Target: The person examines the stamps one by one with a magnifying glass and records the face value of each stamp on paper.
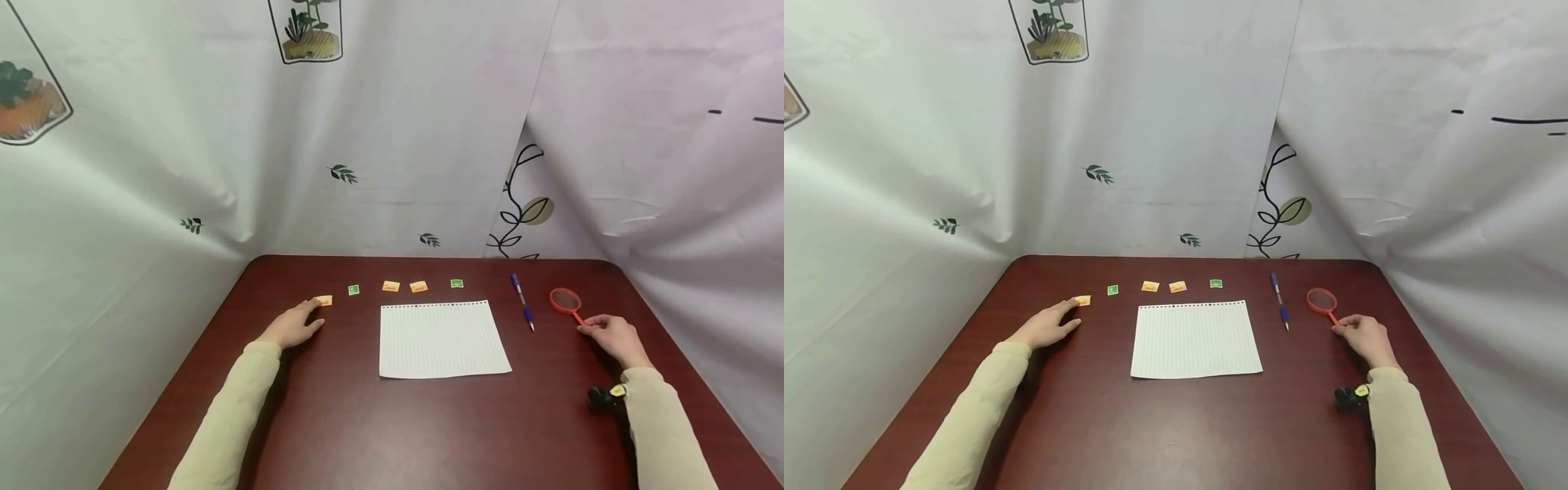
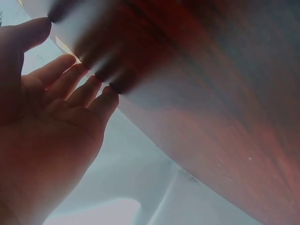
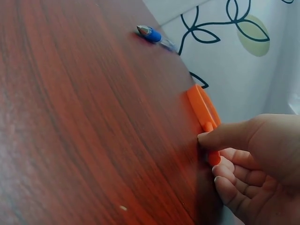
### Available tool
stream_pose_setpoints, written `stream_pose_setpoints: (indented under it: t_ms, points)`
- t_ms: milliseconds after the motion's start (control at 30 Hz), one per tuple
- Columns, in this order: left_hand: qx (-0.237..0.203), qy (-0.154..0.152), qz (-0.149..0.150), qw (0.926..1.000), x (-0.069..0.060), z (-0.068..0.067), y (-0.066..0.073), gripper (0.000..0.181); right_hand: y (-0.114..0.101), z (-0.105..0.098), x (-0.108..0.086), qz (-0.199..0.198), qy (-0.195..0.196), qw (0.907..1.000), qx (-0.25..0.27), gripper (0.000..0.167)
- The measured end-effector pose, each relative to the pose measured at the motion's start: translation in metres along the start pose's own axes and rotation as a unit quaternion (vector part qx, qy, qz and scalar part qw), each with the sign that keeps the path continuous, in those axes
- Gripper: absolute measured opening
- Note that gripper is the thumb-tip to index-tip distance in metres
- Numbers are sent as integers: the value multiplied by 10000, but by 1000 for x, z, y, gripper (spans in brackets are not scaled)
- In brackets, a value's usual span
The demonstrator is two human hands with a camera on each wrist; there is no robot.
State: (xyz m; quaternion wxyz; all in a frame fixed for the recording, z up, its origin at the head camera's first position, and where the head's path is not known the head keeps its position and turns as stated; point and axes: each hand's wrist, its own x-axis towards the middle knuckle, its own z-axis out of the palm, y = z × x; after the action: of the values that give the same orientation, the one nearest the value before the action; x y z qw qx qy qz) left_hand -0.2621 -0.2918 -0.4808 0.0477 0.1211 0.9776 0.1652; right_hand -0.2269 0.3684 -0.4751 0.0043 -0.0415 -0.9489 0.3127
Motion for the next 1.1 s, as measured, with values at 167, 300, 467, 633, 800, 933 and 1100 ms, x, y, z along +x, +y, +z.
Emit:
stream_pose_setpoints:
  t_ms: [167,300,467,633,800,933,1100]
  points:
    - [-1,34,25,10000,-3,-2,3,62,0,0,1,-40,-44,10000,40,38]
    - [3,-92,48,9999,-4,0,5,61,3,-1,-1,-25,-162,9998,87,39]
    - [-60,-101,91,9999,-7,3,7,61,6,-4,-3,17,-300,9995,116,39]
    - [-102,-103,131,9998,-9,1,7,60,8,-4,-1,50,-390,9991,138,40]
    - [-7,58,246,9997,-9,-4,6,60,8,0,1,28,-314,9990,324,41]
    - [-25,50,230,9997,-8,-4,8,60,8,4,0,30,-52,9994,344,43]
    - [-49,-78,91,9999,-10,-3,10,61,5,9,-1,-59,267,9989,370,44]
